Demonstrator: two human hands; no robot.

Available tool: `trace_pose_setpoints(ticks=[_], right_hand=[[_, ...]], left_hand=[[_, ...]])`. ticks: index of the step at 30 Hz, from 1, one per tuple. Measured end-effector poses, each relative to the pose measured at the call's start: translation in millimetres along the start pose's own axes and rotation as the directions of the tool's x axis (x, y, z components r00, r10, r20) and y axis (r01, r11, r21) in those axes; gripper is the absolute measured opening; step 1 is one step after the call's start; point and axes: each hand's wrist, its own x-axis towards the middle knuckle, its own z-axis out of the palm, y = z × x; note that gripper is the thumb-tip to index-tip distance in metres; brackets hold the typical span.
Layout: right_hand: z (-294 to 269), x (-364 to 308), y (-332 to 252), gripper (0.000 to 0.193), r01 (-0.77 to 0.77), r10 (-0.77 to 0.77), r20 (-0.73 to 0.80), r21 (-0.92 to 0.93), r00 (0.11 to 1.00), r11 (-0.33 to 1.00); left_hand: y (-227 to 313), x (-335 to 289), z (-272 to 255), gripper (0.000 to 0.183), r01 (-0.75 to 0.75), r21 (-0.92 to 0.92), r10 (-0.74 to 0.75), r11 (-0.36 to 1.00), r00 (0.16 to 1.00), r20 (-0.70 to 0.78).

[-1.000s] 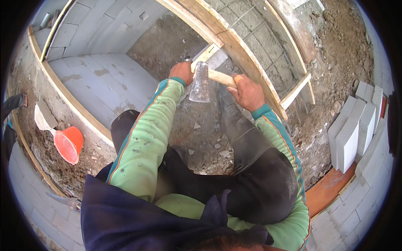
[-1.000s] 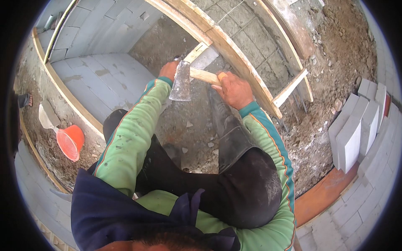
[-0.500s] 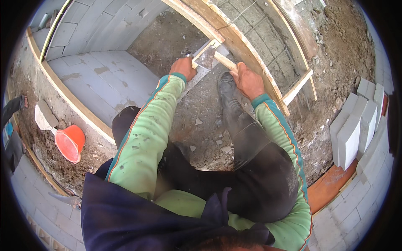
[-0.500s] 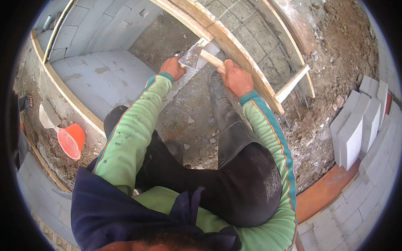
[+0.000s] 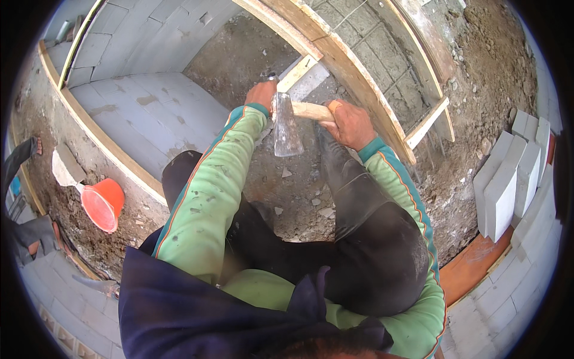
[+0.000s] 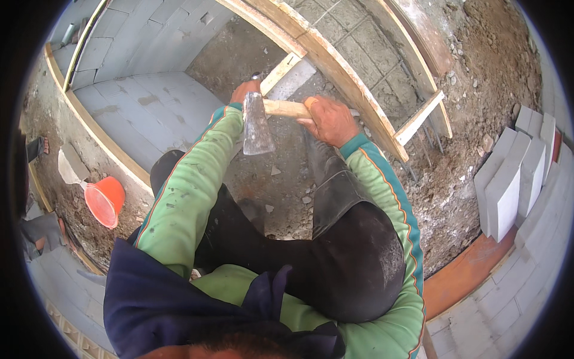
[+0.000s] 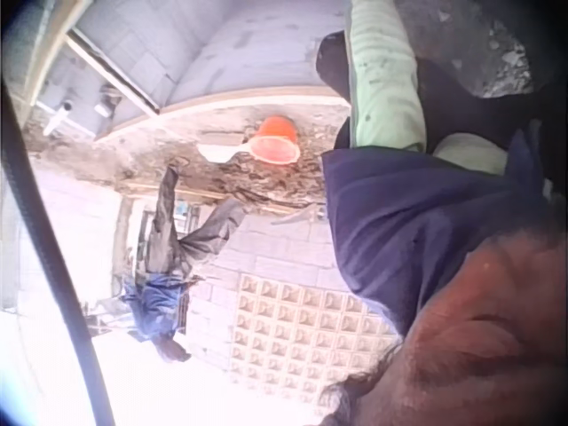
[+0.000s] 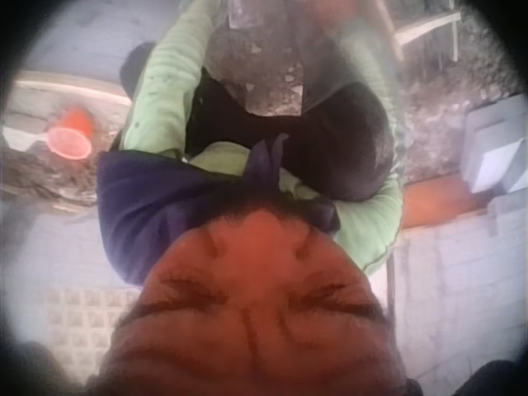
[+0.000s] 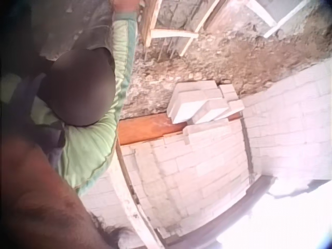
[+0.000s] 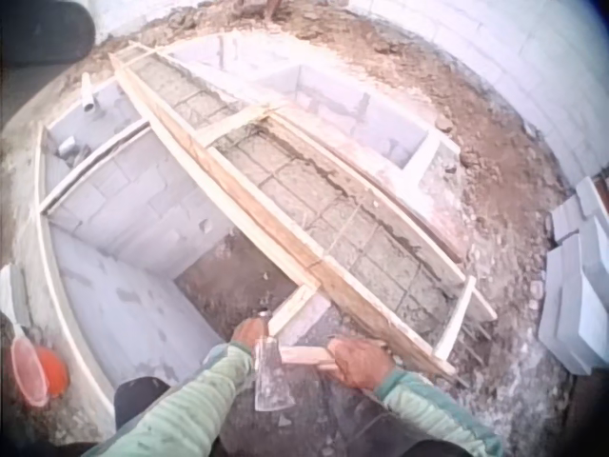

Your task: The person builds a wooden frame inside a concrete structure by applying mortar with their hands, hammering wood pieces together, and checking dimensions with a tape measure.

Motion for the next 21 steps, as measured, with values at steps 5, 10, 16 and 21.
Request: trace_pose_setpoints(ticks=[5,10,16,21], right_hand=[[8.1,-23.6,29.8,0.035,-0.026,0.028,0.041,-0.033,0.999,0.999],[12.0,-1.6,1.4,0.039,-0.167,0.17,0.049,-0.058,0.984,0.984],[18.2,-3.8,31.9,0.038,-0.564,0.594,0.094,-0.226,0.799,0.794],[6.6,-2.6,7.5,0.036,0.013,-0.018,-0.066,-0.069,0.998,0.998]], left_hand=[[20.8,0.2,2.3,0.033,0.025,0.023,-0.025,0.999,1.0,-0.008],[-12.6,5.8,0.4,0.032,-0.005,-0.06,0.007,0.998,0.999,0.035],[10.6,-1.3,3.5,0.034,0.025,0.011,-0.025,1.0,0.999,-0.037],[7.8,-0.6,-3.4,0.038,0.039,0.038,-0.04,0.999,0.998,0.037]])
